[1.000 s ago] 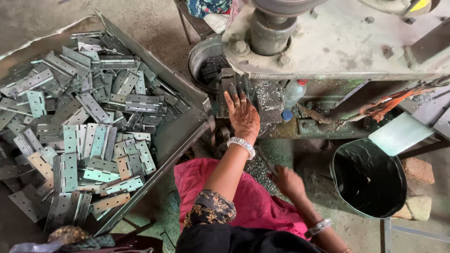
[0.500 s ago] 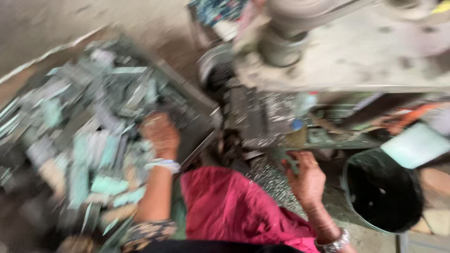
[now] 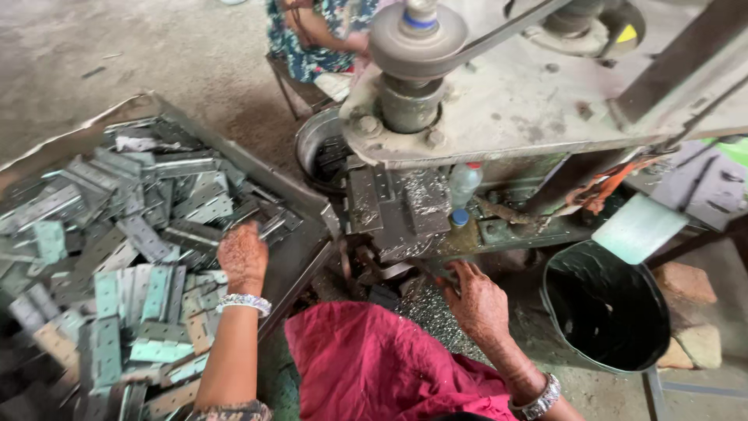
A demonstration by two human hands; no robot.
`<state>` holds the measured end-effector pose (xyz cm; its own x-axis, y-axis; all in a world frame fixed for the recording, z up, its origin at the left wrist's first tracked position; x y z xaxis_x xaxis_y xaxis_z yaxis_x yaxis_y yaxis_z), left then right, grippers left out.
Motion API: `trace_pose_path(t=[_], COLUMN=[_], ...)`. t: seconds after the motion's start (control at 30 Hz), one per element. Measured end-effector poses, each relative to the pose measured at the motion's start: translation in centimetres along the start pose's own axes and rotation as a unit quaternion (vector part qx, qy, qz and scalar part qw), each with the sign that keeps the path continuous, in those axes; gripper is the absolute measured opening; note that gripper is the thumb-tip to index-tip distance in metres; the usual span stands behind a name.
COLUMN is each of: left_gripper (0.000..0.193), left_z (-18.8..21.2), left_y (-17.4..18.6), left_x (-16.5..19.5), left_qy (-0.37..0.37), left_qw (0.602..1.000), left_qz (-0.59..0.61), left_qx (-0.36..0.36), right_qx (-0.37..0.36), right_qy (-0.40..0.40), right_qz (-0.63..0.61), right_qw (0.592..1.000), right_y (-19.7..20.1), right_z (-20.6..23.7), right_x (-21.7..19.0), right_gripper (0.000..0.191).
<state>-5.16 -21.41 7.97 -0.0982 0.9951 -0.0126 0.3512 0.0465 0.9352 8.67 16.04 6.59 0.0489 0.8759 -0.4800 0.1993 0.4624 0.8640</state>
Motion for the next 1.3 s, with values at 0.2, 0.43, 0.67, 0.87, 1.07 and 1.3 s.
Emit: trace_pose_path(t=[0.2, 0.43, 0.67, 0.87, 1.07, 1.3], left_gripper=[0.029, 0.056, 0.063, 0.041, 0.045, 0.034], left_z=[3.7, 6.9, 8.7, 4.2, 5.4, 5.7], left_y=[0.4, -2.7, -0.8, -0.6, -0.8, -3.1], left_x=[8.1, 21.9, 22.4, 24.0, 23.7, 22.8], left_qy=[-0.02, -0.089, -0.125, -0.148, -0.145, -0.137], left_qw=[0.935, 0.942, 0.98, 0.973, 0.987, 0.986], left_qz=[0.303, 0.32, 0.155, -0.013, 0.001, 0.092], left_qx=[-0.183, 0.039, -0.024, -0.174, -0.069, 0.026], right_qx=[-0.07, -0.165, -0.229, -0.23, -0.215, -0.18], right_qy=[0.002, 0.024, 0.086, 0.041, -0.071, -0.006], right_qz=[0.056, 0.101, 0.094, 0.097, 0.07, 0.049], right_qw=[0.996, 0.981, 0.965, 0.967, 0.972, 0.982], right_y=[-1.2, -2.4, -4.3, -6.1, -10.3, -9.6], right_z=[-0.7, -1.0, -3.0, -2.5, 3.6, 0.5], right_x=[0.6, 3.1, 3.7, 6.5, 8.7, 8.8], right_gripper=[0.045, 0.052, 0.062, 0.059, 0.047, 0.048])
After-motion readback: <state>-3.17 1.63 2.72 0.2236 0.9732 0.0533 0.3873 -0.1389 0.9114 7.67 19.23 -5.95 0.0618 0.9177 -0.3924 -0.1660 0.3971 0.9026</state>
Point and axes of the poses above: each hand's wrist, its own z-axis away from the middle knuckle, its own y-axis out of the back of the hand, x = y × z, the point moved 1 cm from there along -z, towards the middle knuckle, and after that the axes turned 1 degree about y, right-handed, at the moved point
